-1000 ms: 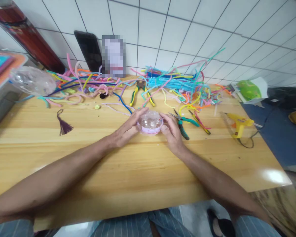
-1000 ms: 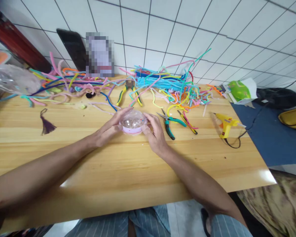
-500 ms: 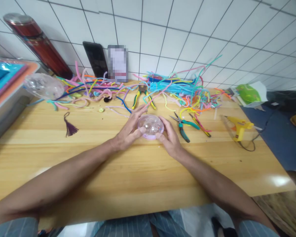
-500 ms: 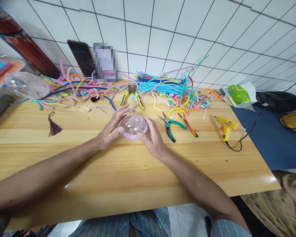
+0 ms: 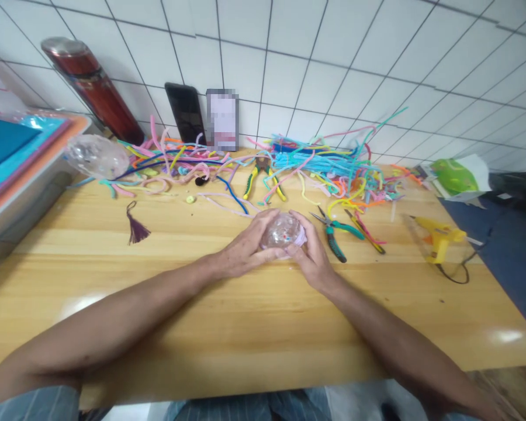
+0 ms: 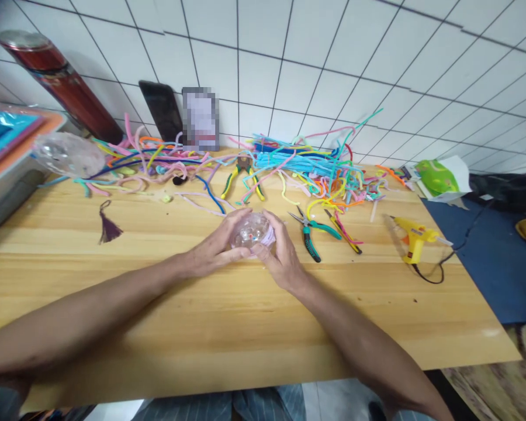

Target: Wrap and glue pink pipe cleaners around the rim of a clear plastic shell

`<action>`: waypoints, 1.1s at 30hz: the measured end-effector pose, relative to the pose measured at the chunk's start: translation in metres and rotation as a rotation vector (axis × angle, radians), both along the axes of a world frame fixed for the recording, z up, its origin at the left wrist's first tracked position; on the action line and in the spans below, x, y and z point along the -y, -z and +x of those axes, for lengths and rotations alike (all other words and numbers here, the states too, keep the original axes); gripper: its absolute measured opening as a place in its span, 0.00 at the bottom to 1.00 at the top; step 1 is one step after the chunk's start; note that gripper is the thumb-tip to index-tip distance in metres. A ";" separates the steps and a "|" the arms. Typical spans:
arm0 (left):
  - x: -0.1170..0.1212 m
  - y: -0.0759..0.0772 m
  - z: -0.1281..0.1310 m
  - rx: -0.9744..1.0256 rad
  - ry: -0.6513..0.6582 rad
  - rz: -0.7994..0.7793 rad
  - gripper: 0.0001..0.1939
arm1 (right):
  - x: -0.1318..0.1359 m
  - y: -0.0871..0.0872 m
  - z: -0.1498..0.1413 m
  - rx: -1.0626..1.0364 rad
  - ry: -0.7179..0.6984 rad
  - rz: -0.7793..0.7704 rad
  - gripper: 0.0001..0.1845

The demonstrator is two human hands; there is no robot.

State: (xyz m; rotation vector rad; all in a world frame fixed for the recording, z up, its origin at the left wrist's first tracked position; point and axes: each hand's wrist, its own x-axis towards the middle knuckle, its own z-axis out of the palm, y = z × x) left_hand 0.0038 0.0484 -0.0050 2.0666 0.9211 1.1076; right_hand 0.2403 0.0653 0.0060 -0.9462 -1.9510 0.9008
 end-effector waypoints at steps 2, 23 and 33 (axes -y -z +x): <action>0.001 -0.002 0.000 0.042 -0.014 -0.043 0.51 | -0.002 0.004 0.000 -0.074 0.020 -0.081 0.42; 0.001 -0.016 -0.005 0.161 -0.042 -0.216 0.31 | -0.008 0.006 0.000 -0.010 0.040 -0.061 0.47; -0.007 -0.006 -0.007 0.214 -0.003 -0.282 0.34 | -0.011 0.007 0.003 -0.063 0.047 -0.107 0.46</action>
